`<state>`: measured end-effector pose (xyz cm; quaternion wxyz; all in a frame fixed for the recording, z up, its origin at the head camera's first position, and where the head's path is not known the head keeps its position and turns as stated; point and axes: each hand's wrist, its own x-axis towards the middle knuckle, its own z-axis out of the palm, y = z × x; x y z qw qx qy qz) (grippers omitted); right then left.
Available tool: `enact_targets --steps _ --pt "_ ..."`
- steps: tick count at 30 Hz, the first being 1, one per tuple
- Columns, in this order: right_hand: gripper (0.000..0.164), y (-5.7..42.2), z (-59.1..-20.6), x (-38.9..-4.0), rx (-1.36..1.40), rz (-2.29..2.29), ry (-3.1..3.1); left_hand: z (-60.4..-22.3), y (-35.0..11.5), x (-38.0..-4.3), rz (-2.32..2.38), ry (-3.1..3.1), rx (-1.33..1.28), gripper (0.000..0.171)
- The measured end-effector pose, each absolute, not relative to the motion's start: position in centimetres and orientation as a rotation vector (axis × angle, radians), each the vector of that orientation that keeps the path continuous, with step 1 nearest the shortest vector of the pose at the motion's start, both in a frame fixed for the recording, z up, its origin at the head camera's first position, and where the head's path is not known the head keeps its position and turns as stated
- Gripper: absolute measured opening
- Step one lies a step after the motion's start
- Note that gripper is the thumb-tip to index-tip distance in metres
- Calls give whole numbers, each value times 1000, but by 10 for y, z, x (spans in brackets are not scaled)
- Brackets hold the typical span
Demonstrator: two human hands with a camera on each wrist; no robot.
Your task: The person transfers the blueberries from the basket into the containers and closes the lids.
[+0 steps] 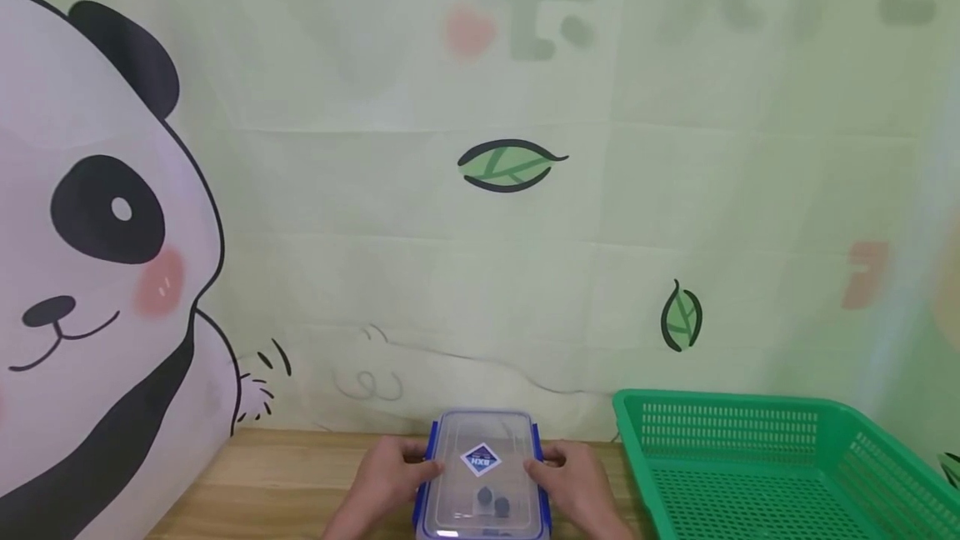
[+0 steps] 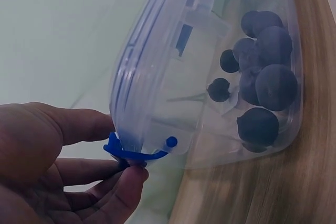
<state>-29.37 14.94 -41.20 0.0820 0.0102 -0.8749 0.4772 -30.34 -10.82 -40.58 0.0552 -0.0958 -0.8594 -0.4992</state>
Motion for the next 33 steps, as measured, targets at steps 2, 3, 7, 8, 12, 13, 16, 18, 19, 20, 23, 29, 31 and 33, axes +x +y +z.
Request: enact_targets --steps 2,3,7,8,12,13,16,18,19,20,23,29,31,33 --pt "26 148 -411 -294 25 1421 -2614 -406 -108 -303 -1482 -2612 -296 27" --pt "26 147 -411 -293 28 1412 -2615 -406 -108 -303 -1466 -2615 -296 27" --pt "25 146 -410 -294 0 1404 -2623 -406 -107 -303 -1413 -2631 -285 25" --pt "25 146 -410 -294 -1 1404 -2627 -406 -107 -303 -1408 -2629 -286 25" --pt "25 147 -410 -294 7 1430 -2633 -406 -105 -302 -1344 -2626 -298 23" --pt "25 147 -410 -295 11 1437 -2631 -406 -104 -302 -1317 -2623 -304 23" --pt "25 148 -411 -295 28 1442 -2620 -405 -103 -301 -1238 -2624 -305 22" --pt "26 148 -411 -294 36 1429 -2617 -405 -102 -301 -1215 -2622 -302 21" --pt "26 148 -412 -294 39 1424 -2616 -405 -102 -301 -1213 -2623 -297 21" --pt "26 148 -412 -294 40 1415 -2618 -405 -102 -301 -1213 -2624 -294 21" --pt "26 148 -413 -295 30 1408 -2620 -405 -103 -301 -1213 -2626 -288 21" --pt "26 148 -412 -294 20 1402 -2613 -405 -103 -301 -1237 -2625 -287 22" --pt "26 148 -412 -294 20 1396 -2617 -404 -103 -301 -1249 -2624 -291 22" --pt "27 148 -411 -294 5 1401 -2624 -403 -104 -301 -1261 -2633 -285 23"
